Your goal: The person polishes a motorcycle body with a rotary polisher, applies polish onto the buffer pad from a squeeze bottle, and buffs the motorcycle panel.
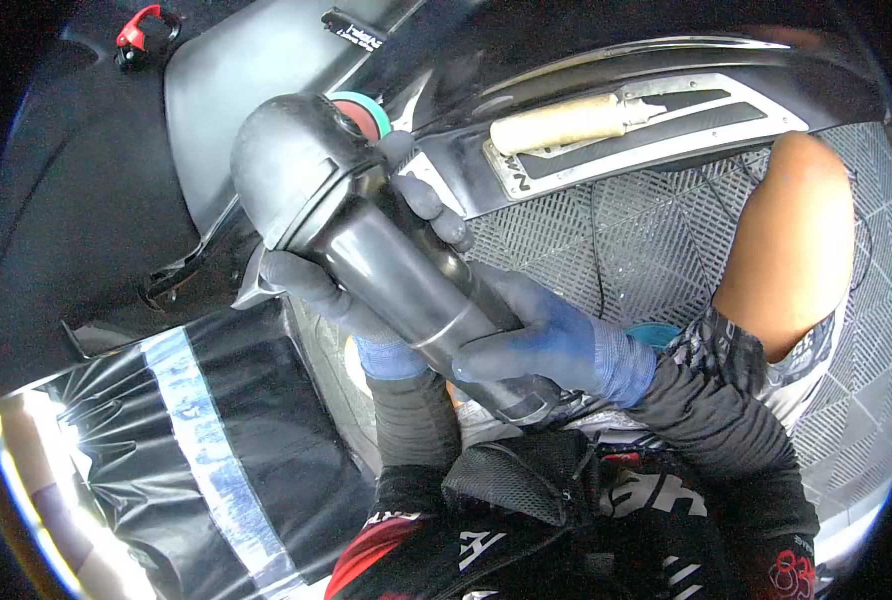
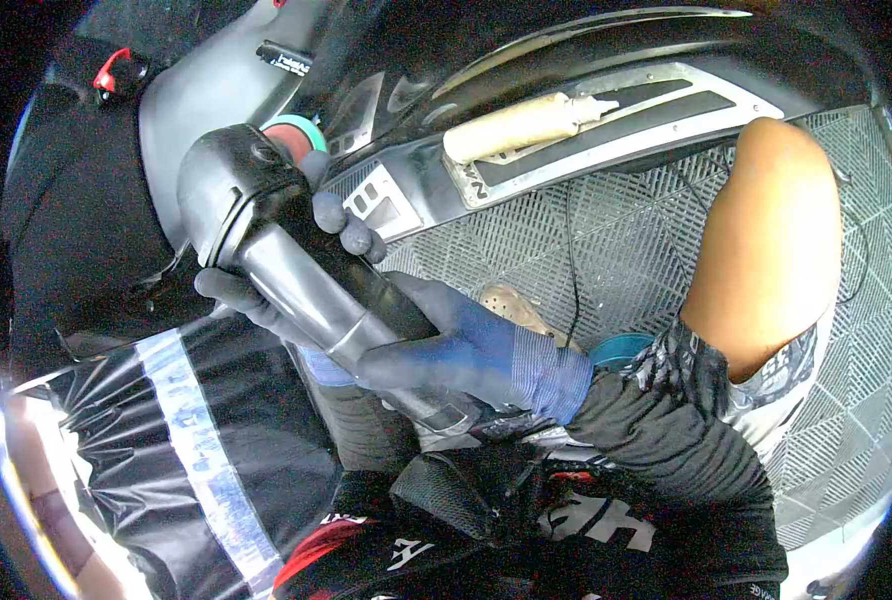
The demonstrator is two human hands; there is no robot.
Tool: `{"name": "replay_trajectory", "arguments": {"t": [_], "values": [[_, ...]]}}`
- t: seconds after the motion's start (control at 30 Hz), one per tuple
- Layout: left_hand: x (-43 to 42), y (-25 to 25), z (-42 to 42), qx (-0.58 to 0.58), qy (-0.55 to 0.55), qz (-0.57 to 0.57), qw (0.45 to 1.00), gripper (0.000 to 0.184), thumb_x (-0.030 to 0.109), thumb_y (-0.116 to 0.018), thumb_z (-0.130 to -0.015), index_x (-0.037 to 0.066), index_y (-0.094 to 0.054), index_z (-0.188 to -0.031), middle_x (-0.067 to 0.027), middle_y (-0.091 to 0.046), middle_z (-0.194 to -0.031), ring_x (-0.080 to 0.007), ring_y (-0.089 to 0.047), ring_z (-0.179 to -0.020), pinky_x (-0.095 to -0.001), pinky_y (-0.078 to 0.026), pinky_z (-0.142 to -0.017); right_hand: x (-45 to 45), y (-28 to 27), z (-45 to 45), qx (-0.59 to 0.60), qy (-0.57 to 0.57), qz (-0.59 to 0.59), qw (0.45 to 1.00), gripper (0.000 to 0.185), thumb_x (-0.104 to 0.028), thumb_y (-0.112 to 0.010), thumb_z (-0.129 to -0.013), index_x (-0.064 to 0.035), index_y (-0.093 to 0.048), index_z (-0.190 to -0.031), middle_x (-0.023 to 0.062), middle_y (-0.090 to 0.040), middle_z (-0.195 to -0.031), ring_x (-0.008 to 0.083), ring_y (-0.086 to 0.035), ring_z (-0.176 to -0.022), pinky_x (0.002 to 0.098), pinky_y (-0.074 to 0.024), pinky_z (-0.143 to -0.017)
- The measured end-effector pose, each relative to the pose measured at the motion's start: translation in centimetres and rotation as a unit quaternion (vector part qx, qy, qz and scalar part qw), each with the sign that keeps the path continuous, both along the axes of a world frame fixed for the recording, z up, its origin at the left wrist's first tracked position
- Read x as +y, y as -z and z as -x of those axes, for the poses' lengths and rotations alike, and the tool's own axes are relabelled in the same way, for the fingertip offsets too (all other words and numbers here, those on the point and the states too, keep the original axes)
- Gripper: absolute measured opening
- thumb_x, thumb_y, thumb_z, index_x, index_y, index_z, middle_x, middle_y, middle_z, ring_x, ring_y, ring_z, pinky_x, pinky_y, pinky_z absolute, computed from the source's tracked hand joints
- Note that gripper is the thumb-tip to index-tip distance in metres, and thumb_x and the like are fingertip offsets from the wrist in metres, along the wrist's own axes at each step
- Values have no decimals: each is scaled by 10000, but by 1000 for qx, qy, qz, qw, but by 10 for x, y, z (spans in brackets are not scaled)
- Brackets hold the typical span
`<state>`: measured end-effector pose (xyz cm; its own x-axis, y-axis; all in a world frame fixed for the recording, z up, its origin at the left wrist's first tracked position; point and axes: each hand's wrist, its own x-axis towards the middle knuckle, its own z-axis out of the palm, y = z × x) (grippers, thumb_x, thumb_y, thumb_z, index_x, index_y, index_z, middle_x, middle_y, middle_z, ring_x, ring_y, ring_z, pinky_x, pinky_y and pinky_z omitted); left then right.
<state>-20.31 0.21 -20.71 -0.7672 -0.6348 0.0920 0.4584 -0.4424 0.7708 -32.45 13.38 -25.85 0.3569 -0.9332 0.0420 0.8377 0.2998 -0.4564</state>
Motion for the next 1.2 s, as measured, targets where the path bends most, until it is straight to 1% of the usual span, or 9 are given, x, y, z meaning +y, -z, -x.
{"name": "replay_trajectory", "arguments": {"t": [0.07, 0.27, 0.43, 0.63, 0.73, 0.83, 0.93, 1.13, 1.2], "values": [[2, -2, 7, -1, -66, -7, 998, 1242, 832, -561, -797, -201, -269, -1422, -313, -634, -1069, -401, -712, -868, -403, -660, -652, -1, -8, 8, 4, -7, 1, 1000, 724, -305, -798, -841, 38, -466, -1385, 115, -629, -1217, 163, -583, -1119, 297, -465, -971], [-9, 0, 7, 85, 104, -45, 990, 1300, 868, -596, -739, -98, -215, -1521, -245, -559, -1271, -376, -588, -1114, -508, -498, -958, 2, -35, 24, -6, -10, -21, 1000, 729, -288, -795, -842, 70, -452, -1377, 115, -616, -1222, 169, -575, -1117, 299, -451, -985], [-18, -5, 1, 39, 136, -76, 987, 1336, 876, -610, -717, -60, -160, -1558, -161, -533, -1244, -348, -564, -1104, -511, -478, -967, 8, -41, 9, 29, 70, -24, 997, 701, -306, -791, -831, 51, -474, -1344, 106, -639, -1088, 151, -615, -944, 298, -506, -841], [-20, 5, 11, 79, 125, -91, 985, 1350, 857, -652, -703, -67, -156, -1553, -122, -535, -1223, -325, -570, -1099, -512, -477, -932, 12, -45, 21, 115, 66, -9, 991, 757, -299, -796, -833, 81, -424, -1372, 131, -622, -1130, 157, -602, -999, 314, -498, -882], [-29, 11, 15, 139, 182, -11, 973, 1322, 826, -670, -724, -64, -151, -1553, -123, -543, -1222, -327, -573, -1100, -510, -473, -923, 11, -45, 28, 129, 97, 35, 986, 764, -281, -796, -834, 88, -405, -1377, 124, -620, -1120, 156, -601, -989, 313, -500, -868], [-13, -4, 14, 95, 121, -67, 986, 1304, 811, -670, -740, -59, -144, -1557, -140, -550, -1246, -341, -575, -1108, -515, -468, -937, 10, -49, 35, 137, 30, 21, 990, 755, -266, -794, -834, 75, -405, -1384, 109, -618, -1106, 141, -597, -963, 315, -504, -841], [-15, -4, 10, 90, 127, -80, 985, 1284, 810, -656, -755, -54, -146, -1556, -170, -546, -1294, -362, -571, -1133, -529, -461, -972, 9, -44, 18, 12, 71, 8, 997, 747, -276, -785, -840, 60, -408, -1391, 98, -616, -1101, 130, -593, -941, 322, -505, -824], [-17, 2, 14, 136, 146, -71, 977, 1246, 784, -661, -776, -61, -163, -1546, -196, -545, -1297, -372, -564, -1151, -525, -469, -984, 11, -46, 21, 61, 32, 0, 998, 742, -261, -770, -850, 43, -391, -1411, 88, -614, -1087, 123, -598, -900, 286, -506, -783], [1, -13, 27, 165, 124, -134, 969, 1237, 776, -666, -778, -63, -174, -1543, -199, -544, -1296, -371, -563, -1152, -521, -474, -979, 12, -44, 11, 127, 114, 28, 985, 742, -258, -764, -855, 46, -386, -1417, 96, -619, -1085, 123, -606, -883, 273, -510, -756]]}}
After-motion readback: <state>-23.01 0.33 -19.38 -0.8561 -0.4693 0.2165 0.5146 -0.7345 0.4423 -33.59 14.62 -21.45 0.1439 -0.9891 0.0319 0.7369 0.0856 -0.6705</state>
